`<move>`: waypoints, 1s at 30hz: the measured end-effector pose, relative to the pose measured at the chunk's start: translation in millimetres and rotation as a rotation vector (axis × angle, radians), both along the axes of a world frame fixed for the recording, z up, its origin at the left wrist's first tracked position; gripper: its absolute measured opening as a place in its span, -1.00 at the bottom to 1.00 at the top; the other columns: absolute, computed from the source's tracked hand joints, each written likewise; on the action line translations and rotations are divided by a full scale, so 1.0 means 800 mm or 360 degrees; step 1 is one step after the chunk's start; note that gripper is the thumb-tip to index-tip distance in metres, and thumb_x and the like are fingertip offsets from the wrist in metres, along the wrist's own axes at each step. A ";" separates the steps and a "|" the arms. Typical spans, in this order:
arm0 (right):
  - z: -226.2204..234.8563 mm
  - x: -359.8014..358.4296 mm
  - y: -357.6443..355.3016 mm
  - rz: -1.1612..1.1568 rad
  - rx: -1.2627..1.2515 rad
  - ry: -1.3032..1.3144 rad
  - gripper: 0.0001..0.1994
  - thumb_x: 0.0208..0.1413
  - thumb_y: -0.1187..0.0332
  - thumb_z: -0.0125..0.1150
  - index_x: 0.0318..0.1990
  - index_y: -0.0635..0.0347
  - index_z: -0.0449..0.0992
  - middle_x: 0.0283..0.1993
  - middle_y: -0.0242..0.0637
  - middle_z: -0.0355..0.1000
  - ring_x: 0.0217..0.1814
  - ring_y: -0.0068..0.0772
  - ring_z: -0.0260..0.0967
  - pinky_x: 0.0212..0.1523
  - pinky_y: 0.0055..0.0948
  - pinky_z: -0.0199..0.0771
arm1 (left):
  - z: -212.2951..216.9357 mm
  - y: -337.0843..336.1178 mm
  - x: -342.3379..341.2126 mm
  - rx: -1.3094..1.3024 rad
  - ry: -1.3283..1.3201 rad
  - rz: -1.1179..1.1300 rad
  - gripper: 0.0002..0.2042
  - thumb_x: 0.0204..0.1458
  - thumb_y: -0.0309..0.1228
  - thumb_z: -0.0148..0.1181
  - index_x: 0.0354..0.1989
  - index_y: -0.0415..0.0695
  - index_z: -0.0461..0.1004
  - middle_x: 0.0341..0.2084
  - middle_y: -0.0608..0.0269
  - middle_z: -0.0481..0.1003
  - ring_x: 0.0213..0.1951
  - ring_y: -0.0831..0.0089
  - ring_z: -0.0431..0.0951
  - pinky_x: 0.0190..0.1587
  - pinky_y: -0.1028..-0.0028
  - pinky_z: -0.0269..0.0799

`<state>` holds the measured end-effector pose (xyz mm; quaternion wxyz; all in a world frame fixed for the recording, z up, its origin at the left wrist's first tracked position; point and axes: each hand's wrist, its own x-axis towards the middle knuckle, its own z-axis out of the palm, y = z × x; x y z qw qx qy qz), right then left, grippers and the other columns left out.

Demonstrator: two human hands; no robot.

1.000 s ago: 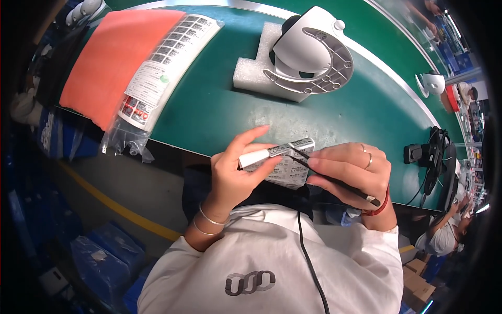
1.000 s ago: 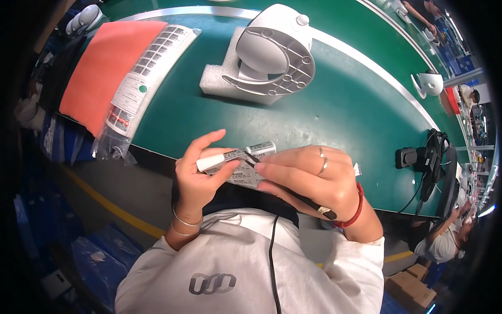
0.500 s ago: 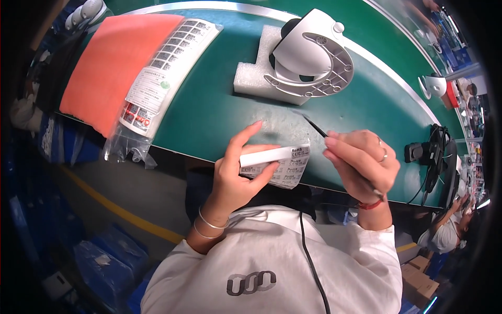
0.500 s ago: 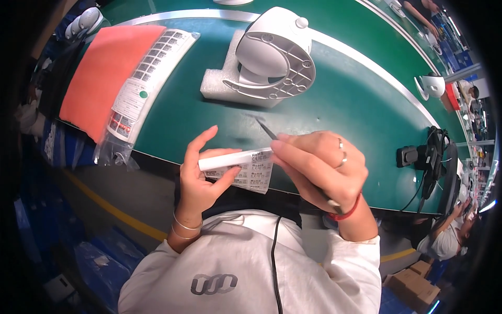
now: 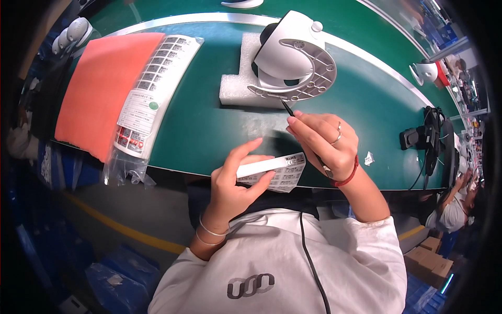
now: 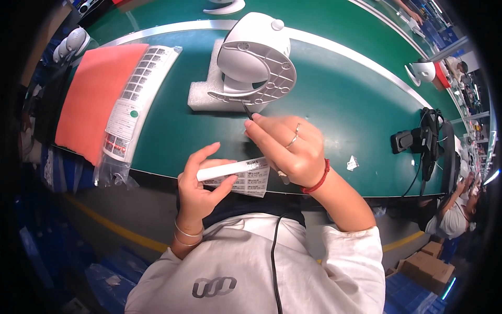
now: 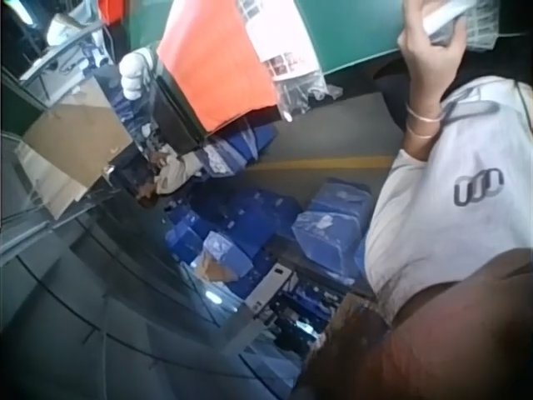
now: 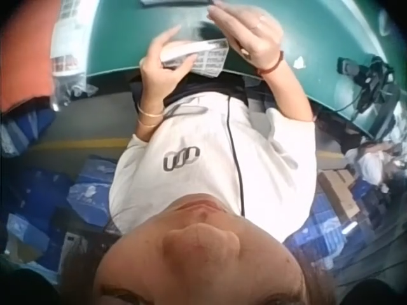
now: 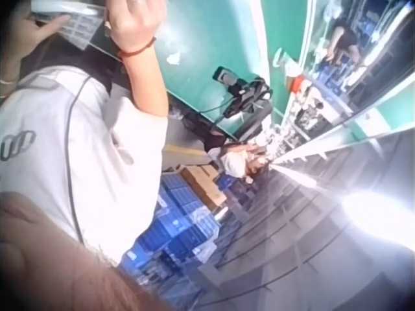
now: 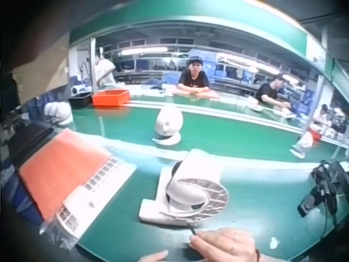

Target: Peeling labels from a sheet using tweezers and applying them to the base of spherical electronic devices on an assembly line.

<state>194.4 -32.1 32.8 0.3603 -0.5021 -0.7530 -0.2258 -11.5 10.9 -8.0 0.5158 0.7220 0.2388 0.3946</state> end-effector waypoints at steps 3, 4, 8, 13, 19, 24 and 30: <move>-0.001 -0.001 0.002 0.0001 -0.0016 0.0021 -0.74 -0.27 0.55 0.37 -0.30 0.29 0.60 -0.34 -0.24 0.54 -0.43 -0.37 0.48 -0.46 -0.49 0.47 | -0.001 0.001 0.000 0.0003 -0.0004 -0.0008 -0.47 -0.14 -0.61 0.36 0.08 -0.24 0.33 -0.33 0.13 0.62 -0.27 0.41 0.64 -0.18 0.51 0.51; -0.002 -0.002 0.002 0.0000 -0.0037 0.0052 -0.72 -0.29 0.61 0.41 -0.30 0.30 0.60 -0.35 -0.22 0.54 -0.42 -0.34 0.50 -0.43 -0.49 0.49 | -0.001 0.001 -0.001 0.0020 -0.0001 -0.0013 -0.47 -0.14 -0.61 0.36 0.08 -0.24 0.33 -0.33 0.12 0.62 -0.27 0.41 0.64 -0.18 0.51 0.51; -0.004 -0.003 0.003 -0.0032 -0.0064 0.0068 -0.72 -0.29 0.62 0.41 -0.30 0.29 0.60 -0.35 -0.22 0.54 -0.41 -0.34 0.50 -0.42 -0.49 0.49 | -0.001 0.001 -0.001 0.0007 -0.0009 -0.0021 -0.48 -0.14 -0.61 0.36 0.07 -0.24 0.34 -0.33 0.12 0.62 -0.28 0.40 0.64 -0.18 0.50 0.52; -0.008 -0.005 0.004 -0.0031 -0.0071 0.0310 -0.75 -0.22 0.63 0.40 -0.29 0.29 0.60 -0.36 -0.22 0.54 -0.41 -0.32 0.51 -0.41 -0.49 0.49 | -0.001 0.001 -0.001 0.0020 -0.0025 -0.0028 -0.49 -0.14 -0.62 0.36 0.06 -0.25 0.35 -0.33 0.11 0.62 -0.28 0.39 0.64 -0.18 0.50 0.52; -0.010 -0.003 -0.001 -0.0198 -0.0426 0.1608 -0.85 -0.15 0.63 0.37 -0.34 0.31 0.62 -0.33 -0.19 0.57 -0.37 -0.44 0.52 -0.30 -0.54 0.46 | 0.001 0.000 -0.001 0.0037 -0.0021 -0.0013 -0.50 -0.14 -0.62 0.35 0.04 -0.23 0.37 -0.34 0.11 0.62 -0.28 0.39 0.64 -0.18 0.50 0.52; -0.017 -0.005 0.009 -0.0167 -0.0019 0.0565 -0.79 -0.20 0.59 0.42 -0.32 0.25 0.60 -0.39 -0.23 0.55 -0.43 -0.31 0.52 -0.43 -0.49 0.49 | 0.001 0.000 -0.002 0.0061 -0.0028 -0.0018 -0.52 -0.13 -0.62 0.35 0.03 -0.22 0.38 -0.34 0.11 0.62 -0.28 0.39 0.65 -0.19 0.50 0.52; -0.016 -0.019 0.017 -0.0135 -0.0054 0.0307 -0.77 -0.19 0.60 0.42 -0.30 0.27 0.59 -0.36 -0.19 0.55 -0.41 -0.30 0.53 -0.40 -0.50 0.51 | 0.000 -0.002 -0.005 -0.0001 -0.0046 0.0003 -0.54 -0.17 -0.63 0.37 -0.02 -0.24 0.40 -0.36 0.13 0.62 -0.30 0.49 0.62 -0.15 0.53 0.48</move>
